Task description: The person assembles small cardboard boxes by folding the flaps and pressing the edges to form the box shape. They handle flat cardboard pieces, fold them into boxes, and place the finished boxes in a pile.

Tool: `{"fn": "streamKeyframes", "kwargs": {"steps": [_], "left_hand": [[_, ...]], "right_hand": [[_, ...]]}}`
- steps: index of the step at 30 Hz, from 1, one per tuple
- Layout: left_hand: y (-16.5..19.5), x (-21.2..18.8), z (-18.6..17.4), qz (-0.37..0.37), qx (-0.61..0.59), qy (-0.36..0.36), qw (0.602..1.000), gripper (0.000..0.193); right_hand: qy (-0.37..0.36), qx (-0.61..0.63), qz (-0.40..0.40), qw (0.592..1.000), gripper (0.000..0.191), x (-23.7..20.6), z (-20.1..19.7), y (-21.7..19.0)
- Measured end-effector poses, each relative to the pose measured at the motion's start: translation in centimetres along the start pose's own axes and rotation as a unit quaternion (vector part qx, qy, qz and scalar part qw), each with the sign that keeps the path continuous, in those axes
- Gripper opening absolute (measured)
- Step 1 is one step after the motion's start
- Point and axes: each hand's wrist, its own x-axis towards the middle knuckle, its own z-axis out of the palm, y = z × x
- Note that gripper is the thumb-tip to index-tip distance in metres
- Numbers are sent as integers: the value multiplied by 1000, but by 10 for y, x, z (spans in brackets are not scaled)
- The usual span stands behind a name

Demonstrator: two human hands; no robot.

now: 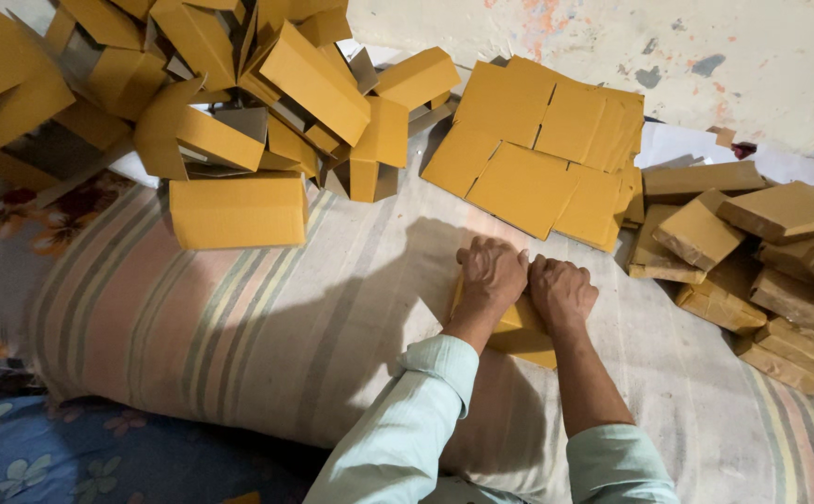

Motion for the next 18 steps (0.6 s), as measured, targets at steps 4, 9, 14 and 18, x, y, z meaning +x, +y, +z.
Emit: {"fn": "streamKeyframes", "kwargs": {"steps": [4, 9, 14, 18], "left_hand": [[1, 1, -1, -4, 17, -17, 1000, 51], [0, 0, 0, -1, 4, -16, 1000, 51], [0, 2, 1, -2, 11, -12, 1000, 50], [0, 2, 1, -10, 7, -24, 1000, 50]], "right_hand": [[4, 12, -6, 1000, 56, 1, 0, 0], [-13, -1, 2, 1000, 61, 2, 2, 0], [2, -25, -10, 1000, 62, 3, 6, 1], [-1, -45, -15, 999, 63, 4, 6, 1]]}}
